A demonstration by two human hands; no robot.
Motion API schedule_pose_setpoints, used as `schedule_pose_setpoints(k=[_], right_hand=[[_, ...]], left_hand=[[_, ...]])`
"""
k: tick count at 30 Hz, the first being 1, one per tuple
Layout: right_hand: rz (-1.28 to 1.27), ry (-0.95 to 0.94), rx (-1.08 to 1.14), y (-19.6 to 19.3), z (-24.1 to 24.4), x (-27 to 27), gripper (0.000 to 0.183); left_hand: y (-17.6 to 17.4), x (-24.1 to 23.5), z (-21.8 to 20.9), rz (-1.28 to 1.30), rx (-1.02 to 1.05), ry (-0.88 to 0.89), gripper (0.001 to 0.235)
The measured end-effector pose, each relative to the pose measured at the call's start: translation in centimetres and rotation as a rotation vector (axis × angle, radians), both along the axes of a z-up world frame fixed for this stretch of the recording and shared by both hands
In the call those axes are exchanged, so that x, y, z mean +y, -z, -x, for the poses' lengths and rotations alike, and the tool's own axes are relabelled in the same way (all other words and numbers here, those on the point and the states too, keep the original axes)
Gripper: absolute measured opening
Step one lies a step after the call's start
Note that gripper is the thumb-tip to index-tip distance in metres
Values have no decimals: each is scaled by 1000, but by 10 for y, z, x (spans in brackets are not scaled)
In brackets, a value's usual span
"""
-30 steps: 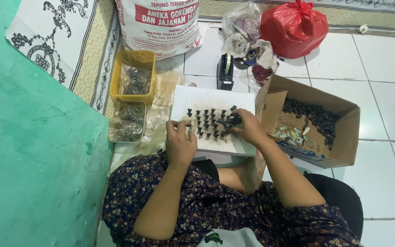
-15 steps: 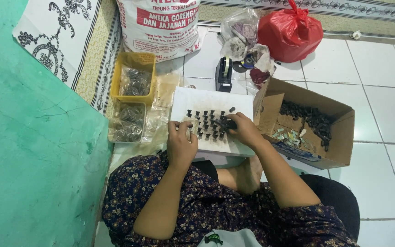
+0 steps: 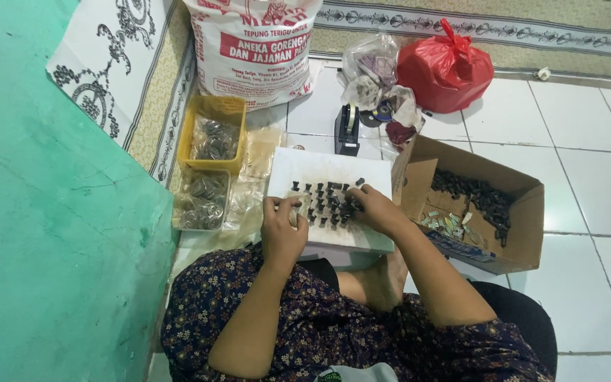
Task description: The person sits on the floor and assembles small black plastic components with metal parts, placing them in a grid on a white board. They then gather the assembled pieces and place them into a clear plastic bag, which is set aside in a yellow container.
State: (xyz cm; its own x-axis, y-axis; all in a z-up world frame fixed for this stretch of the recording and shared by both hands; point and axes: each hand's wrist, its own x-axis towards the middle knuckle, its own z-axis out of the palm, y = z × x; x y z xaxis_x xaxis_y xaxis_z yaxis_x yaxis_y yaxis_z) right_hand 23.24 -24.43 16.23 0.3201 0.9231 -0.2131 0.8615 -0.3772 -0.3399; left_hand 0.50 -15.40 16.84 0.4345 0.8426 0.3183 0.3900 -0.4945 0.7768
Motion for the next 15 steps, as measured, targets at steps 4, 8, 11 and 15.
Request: schedule_pose_setpoints(k=[4,8,11,15], right_hand=[[58,1,-24,2,-2,5,50],[58,-12,-49,10,-5,7,52],[36,-13,-59,16,-9,6,54],[71,-24,-69,-7,3,6,56]], left_hand=[[5,4,-2,23,-29,-14,22],[11,3,-3,35,-27,-10,23],[13,4,-3,40,-44,-9,23],[21,6,-5,43,-82,-8,28]])
